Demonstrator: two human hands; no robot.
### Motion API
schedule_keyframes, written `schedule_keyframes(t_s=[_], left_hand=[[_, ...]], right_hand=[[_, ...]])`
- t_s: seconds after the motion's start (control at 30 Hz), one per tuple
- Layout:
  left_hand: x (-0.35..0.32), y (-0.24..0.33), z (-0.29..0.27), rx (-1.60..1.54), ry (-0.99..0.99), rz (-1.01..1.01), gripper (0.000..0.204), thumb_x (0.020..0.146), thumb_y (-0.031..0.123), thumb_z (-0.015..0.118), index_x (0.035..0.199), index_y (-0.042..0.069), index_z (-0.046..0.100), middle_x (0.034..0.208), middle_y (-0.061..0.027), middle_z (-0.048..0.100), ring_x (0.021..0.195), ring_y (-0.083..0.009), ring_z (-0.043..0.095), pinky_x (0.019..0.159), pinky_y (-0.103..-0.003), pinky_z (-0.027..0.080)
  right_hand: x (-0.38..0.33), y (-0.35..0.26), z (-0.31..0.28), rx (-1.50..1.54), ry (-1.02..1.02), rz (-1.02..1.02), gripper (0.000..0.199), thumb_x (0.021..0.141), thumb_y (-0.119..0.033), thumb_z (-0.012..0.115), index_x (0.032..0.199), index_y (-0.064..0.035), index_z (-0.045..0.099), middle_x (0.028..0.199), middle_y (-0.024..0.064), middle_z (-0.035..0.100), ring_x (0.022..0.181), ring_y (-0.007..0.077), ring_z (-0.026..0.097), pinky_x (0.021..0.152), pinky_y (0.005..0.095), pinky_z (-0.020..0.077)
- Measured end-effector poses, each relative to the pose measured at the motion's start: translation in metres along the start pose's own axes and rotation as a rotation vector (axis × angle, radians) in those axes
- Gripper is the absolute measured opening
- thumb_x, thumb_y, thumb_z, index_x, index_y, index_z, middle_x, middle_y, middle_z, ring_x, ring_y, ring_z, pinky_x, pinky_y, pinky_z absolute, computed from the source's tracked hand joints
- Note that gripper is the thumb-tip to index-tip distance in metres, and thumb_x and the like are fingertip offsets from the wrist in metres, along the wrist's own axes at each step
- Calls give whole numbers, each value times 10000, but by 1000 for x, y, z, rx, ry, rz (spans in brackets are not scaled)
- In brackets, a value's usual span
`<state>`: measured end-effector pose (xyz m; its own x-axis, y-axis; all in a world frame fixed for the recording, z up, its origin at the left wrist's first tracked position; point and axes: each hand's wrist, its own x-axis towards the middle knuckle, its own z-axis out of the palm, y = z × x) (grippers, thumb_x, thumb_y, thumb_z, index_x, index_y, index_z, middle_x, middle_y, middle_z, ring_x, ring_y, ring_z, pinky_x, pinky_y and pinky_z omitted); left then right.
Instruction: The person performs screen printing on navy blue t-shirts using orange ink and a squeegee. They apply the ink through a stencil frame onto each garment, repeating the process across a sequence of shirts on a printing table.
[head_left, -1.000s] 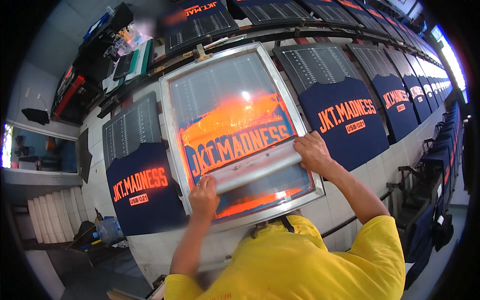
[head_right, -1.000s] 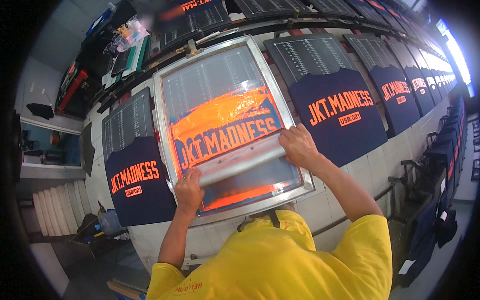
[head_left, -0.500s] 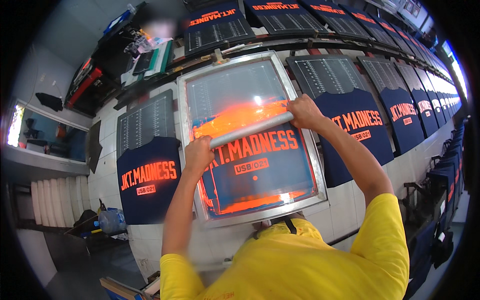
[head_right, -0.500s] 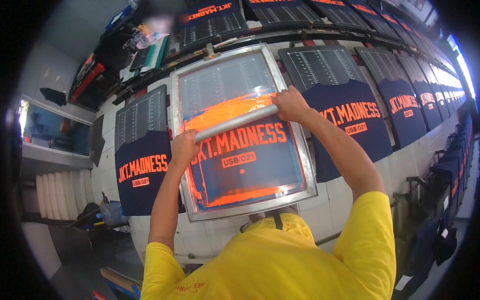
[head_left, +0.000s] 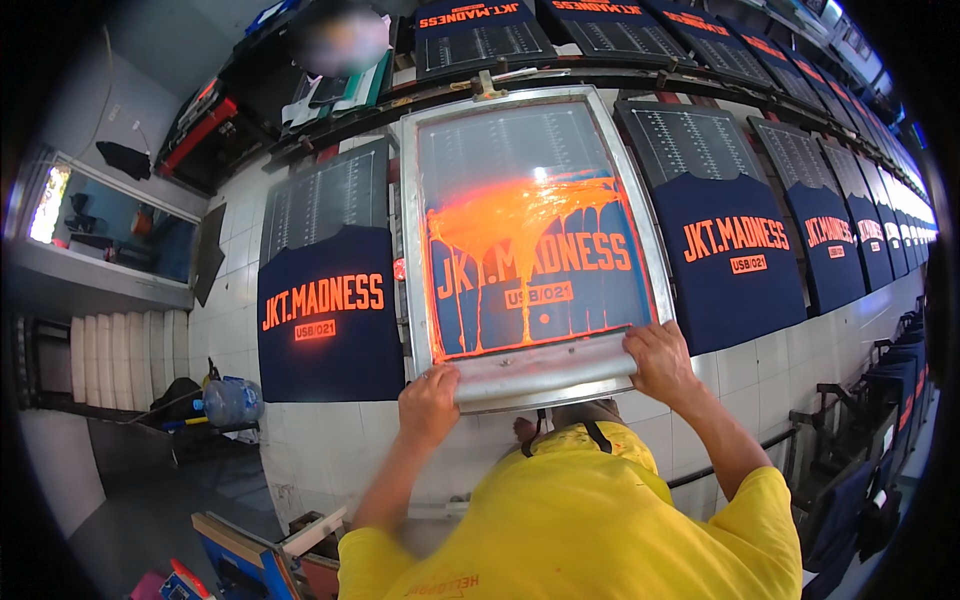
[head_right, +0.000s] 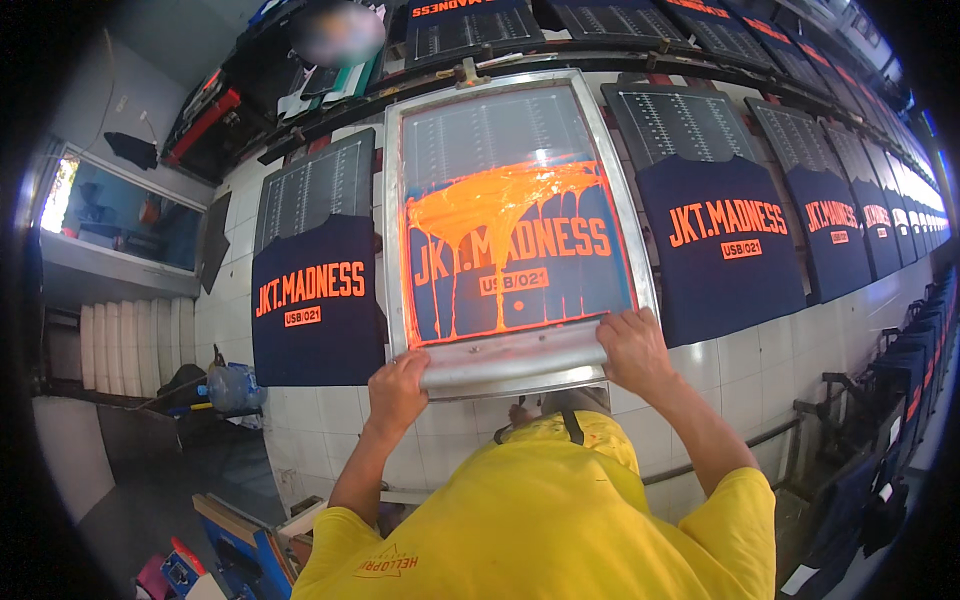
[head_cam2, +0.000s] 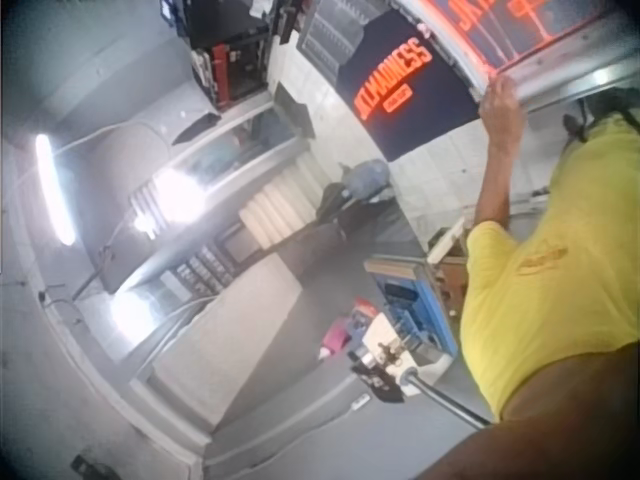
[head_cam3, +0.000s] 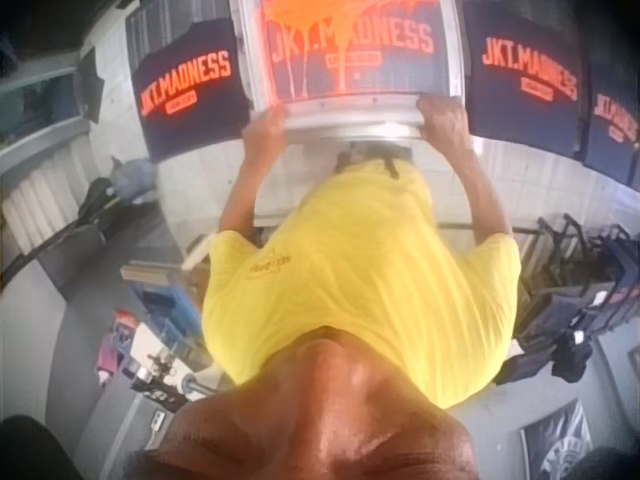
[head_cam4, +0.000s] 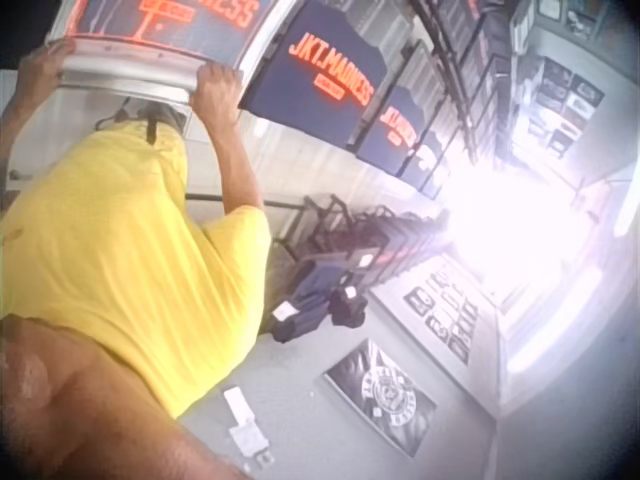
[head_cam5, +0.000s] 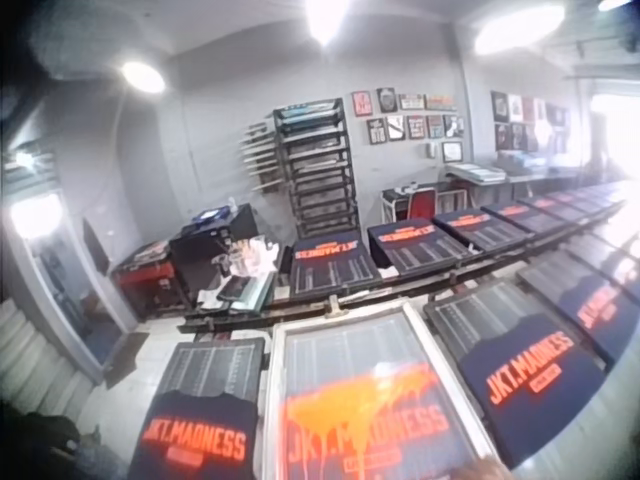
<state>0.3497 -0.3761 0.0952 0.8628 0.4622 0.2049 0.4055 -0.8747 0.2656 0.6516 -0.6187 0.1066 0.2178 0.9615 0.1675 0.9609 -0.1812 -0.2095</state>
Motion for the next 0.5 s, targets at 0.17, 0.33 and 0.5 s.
schedule_keyframes(t_s=[0.17, 0.33, 0.5], left_hand=[[-15, -7, 22, 41, 93, 68, 330, 644, -54, 631, 951, 57, 679, 1018, -56, 706, 943, -225, 708, 706, -333, 558], [27, -27, 28, 66, 116, 114, 296, 672, -12, 646, 957, 59, 683, 1041, -61, 710, 980, -213, 710, 711, -333, 560], [91, -60, 33, 68, 81, 140, 322, 658, 9, 663, 972, 76, 674, 1021, -55, 707, 907, -237, 711, 721, -346, 567]], right_hand=[[-11, -5, 15, -45, 13, 2, 365, 519, -53, 744, 867, -41, 636, 965, 87, 659, 877, 261, 604, 785, 395, 433], [25, 12, 18, -54, 38, 2, 353, 520, -46, 733, 854, -31, 621, 945, 94, 649, 854, 268, 598, 789, 402, 436], [80, 47, 26, -89, 5, 5, 325, 525, -47, 745, 820, -46, 608, 936, 96, 639, 868, 266, 594, 804, 403, 442]])
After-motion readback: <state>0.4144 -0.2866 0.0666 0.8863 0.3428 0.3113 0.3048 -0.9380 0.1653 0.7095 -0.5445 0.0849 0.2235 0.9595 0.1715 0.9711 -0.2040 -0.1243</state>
